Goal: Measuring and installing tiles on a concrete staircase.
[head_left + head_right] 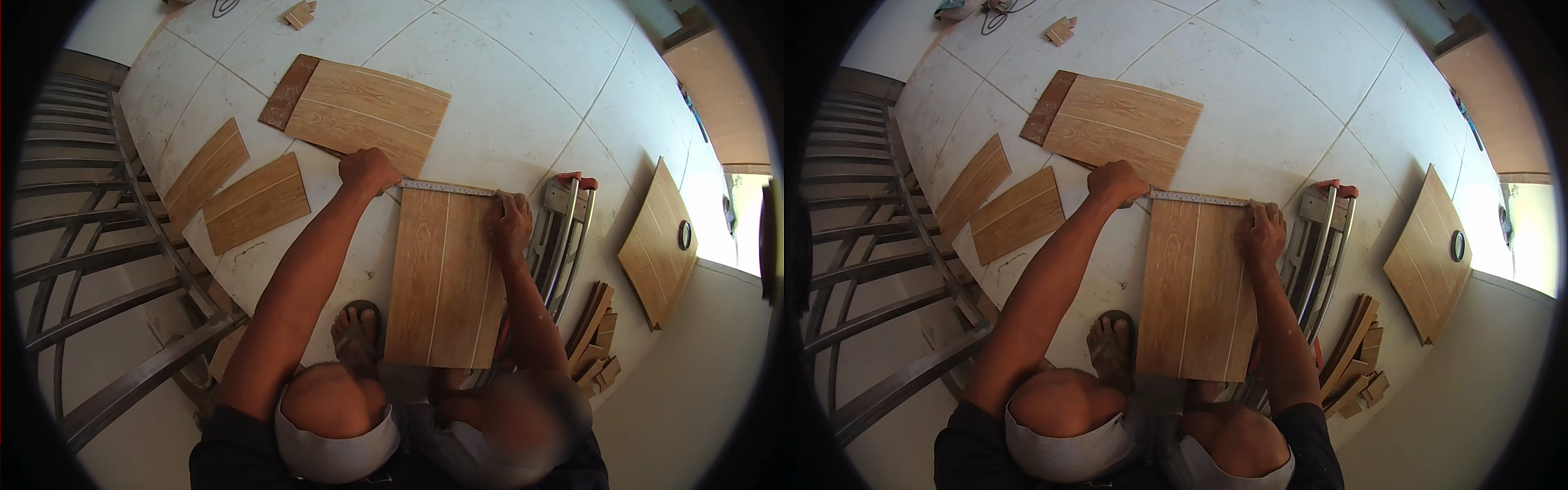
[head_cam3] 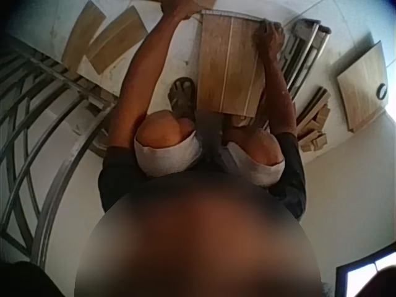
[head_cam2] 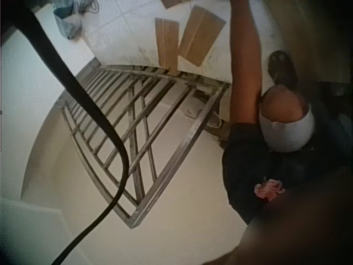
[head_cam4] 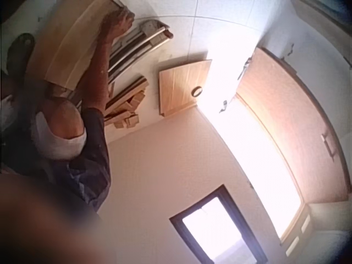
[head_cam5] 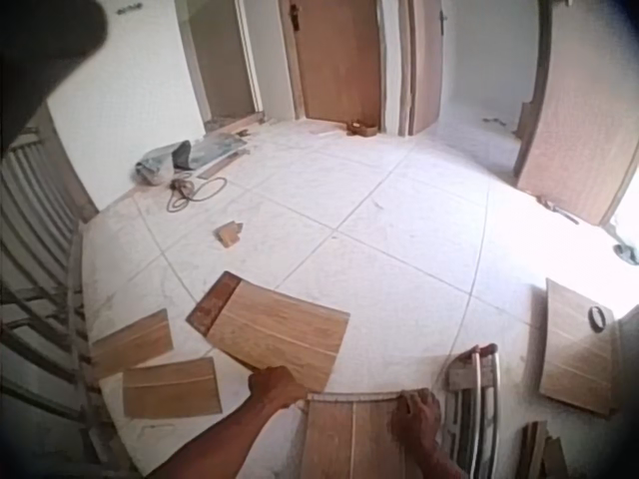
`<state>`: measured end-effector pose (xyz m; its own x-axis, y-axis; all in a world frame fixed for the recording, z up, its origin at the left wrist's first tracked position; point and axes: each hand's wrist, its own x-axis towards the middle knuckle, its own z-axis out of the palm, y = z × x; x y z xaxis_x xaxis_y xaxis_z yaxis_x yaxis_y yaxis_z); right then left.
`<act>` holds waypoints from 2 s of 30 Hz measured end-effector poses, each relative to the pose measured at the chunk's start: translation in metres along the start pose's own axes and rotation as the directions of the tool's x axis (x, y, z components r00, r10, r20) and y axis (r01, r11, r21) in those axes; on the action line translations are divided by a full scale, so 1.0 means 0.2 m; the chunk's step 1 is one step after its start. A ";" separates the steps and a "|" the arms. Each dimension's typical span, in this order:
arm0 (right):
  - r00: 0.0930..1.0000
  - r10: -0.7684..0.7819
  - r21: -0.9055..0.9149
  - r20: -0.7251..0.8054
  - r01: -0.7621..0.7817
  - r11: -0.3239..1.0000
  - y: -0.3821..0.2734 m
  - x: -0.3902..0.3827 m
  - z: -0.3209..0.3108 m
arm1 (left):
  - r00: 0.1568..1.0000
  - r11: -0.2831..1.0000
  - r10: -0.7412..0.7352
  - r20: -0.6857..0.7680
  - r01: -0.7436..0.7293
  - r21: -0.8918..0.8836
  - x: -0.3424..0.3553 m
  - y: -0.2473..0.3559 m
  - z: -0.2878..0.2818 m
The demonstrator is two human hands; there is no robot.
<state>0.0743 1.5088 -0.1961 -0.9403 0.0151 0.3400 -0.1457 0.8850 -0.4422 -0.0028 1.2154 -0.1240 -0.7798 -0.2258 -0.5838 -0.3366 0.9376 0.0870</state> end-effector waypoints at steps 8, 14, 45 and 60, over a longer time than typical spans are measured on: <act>0.999 0.008 -0.014 0.040 -0.008 1.000 0.00 0.00 -0.01 | 1.000 0.999 -0.015 0.024 0.014 0.034 0.01 0.01 -0.01; 1.000 -0.011 0.067 0.018 0.010 0.998 0.00 0.03 -0.01 | 1.000 1.000 0.012 -0.023 -0.012 0.017 0.00 0.00 0.00; 0.997 -0.055 0.124 0.051 0.048 0.991 0.02 0.09 -0.02 | 0.999 1.000 0.018 0.038 -0.019 0.009 -0.01 0.00 0.01; 0.998 -0.060 0.091 0.023 0.057 0.994 0.04 -0.01 -0.01 | 0.997 0.999 0.028 -0.071 -0.026 0.029 -0.03 -0.02 0.04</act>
<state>0.0760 1.5172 -0.2001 -0.9368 -0.0484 0.3466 -0.2267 0.8385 -0.4955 0.0069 1.2151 -0.1279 -0.8247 -0.2174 -0.5221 -0.3006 0.9504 0.0792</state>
